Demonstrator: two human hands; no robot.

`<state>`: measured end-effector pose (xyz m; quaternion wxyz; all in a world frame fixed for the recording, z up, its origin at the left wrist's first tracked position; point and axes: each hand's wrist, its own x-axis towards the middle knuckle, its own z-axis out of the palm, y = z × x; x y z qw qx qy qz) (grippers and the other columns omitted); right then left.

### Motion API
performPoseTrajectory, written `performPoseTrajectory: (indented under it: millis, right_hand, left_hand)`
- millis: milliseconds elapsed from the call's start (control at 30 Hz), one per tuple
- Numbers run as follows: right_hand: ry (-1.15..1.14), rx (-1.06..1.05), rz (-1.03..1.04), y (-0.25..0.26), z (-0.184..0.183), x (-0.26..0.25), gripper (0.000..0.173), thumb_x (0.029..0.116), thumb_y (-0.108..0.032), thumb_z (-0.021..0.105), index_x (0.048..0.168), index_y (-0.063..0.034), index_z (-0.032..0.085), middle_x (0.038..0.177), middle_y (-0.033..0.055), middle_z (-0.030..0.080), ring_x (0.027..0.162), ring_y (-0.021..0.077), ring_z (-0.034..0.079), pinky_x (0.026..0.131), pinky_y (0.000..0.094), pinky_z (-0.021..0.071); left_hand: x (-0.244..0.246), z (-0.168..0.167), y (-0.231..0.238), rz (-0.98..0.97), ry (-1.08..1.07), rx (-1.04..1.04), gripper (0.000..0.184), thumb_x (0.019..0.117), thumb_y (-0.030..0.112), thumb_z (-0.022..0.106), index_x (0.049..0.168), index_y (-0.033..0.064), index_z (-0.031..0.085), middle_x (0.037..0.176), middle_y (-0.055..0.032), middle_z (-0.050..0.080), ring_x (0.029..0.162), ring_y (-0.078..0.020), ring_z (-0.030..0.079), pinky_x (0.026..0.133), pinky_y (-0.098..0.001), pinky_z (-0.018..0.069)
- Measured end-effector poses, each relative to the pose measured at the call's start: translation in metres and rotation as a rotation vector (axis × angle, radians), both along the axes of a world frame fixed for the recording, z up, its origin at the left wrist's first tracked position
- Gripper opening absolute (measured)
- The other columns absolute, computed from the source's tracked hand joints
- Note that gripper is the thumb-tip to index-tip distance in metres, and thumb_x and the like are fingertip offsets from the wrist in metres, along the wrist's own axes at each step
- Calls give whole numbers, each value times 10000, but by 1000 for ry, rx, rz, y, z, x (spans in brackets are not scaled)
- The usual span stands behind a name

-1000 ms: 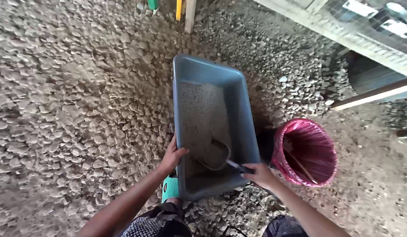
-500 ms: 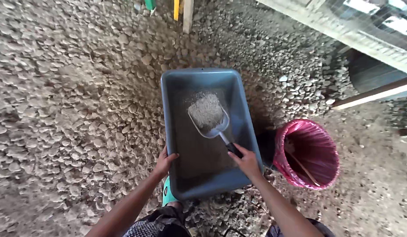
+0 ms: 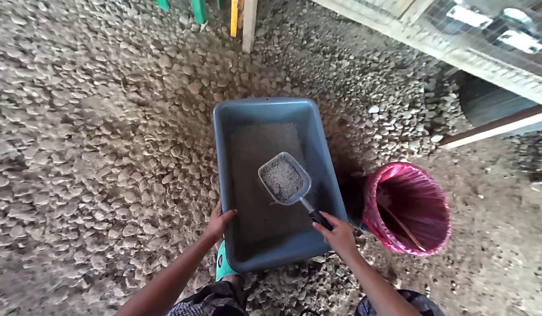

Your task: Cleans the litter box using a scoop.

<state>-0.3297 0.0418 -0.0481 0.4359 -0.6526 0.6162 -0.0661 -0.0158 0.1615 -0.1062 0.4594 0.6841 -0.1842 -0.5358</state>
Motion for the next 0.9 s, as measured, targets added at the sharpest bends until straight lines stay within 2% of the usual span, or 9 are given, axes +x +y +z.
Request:
performPoseTrajectory:
  millis: [67, 167, 267, 367, 500, 567, 700, 800, 900]
  right_hand:
    - [-29, -10, -63, -1, -1, 3, 459, 930, -148, 765, 1338, 30, 651, 1012, 219, 736, 698, 246, 668, 710, 451, 563]
    - [-33, 43, 17, -4, 5, 4, 457, 944, -147, 749, 1356, 20, 640, 1049, 219, 735, 719, 251, 682, 723, 452, 574]
    - [-38, -6, -13, -2, 10, 7, 441, 941, -139, 751, 1337, 27, 648, 990, 201, 734, 665, 220, 654, 676, 422, 563]
    - [-20, 6, 13, -4, 13, 5, 457, 935, -144, 760, 1348, 16, 648, 1039, 208, 740, 714, 243, 686, 715, 440, 576]
    - [-63, 0, -46, -1, 13, 2, 451, 938, -136, 751, 1339, 37, 640, 967, 192, 729, 622, 177, 627, 624, 377, 551]
    - [-71, 48, -43, -1, 18, 1, 447, 936, -119, 753, 1343, 27, 641, 995, 186, 733, 630, 169, 629, 623, 366, 553]
    - [-91, 18, -60, 1, 24, -5, 437, 929, -98, 749, 1326, 50, 641, 957, 175, 728, 589, 123, 597, 584, 318, 535]
    - [-90, 49, -66, 0, 36, -8, 419, 928, -95, 747, 1314, 36, 652, 984, 158, 733, 640, 111, 616, 609, 302, 534]
    - [-123, 49, -73, -4, 53, -18, 389, 921, -70, 738, 1286, 42, 666, 980, 140, 746, 712, 102, 657, 666, 293, 554]
  left_hand:
    - [-1, -1, -1, 7, 7, -1, 633, 900, 68, 568, 1488, -49, 362, 1236, -165, 611, 989, -88, 650, 873, -273, 549]
    - [0, 0, -1, 12, 6, 20, 588, 915, 66, 569, 1465, -46, 391, 1217, -169, 615, 980, -110, 651, 866, -299, 552]
    - [-1, 2, -1, 11, 16, 27, 584, 931, 59, 573, 1474, -39, 383, 1224, -177, 615, 984, -120, 654, 867, -302, 553]
    - [-2, 1, -1, 37, 29, 8, 571, 945, 85, 551, 1474, -45, 380, 1220, -168, 615, 976, -109, 656, 861, -296, 556]
    - [-7, -1, -2, 81, 40, -20, 519, 966, 96, 528, 1449, -47, 402, 1204, -147, 614, 963, -86, 653, 853, -282, 556]
    - [-7, -2, -3, 90, 33, -22, 535, 963, 95, 524, 1462, -46, 394, 1231, -158, 607, 991, -99, 650, 874, -291, 551]
    - [-10, 2, -6, 114, 43, -2, 539, 966, 72, 517, 1476, -42, 382, 1264, -186, 590, 1019, -132, 640, 889, -315, 541]
    - [-18, 8, -13, 173, 65, -27, 501, 970, 25, 503, 1454, -53, 400, 1237, -173, 593, 984, -107, 640, 858, -283, 544]
    - [-34, 4, -21, 185, 92, -51, 522, 973, 16, 507, 1475, -55, 381, 1245, -185, 600, 989, -118, 645, 864, -294, 546]
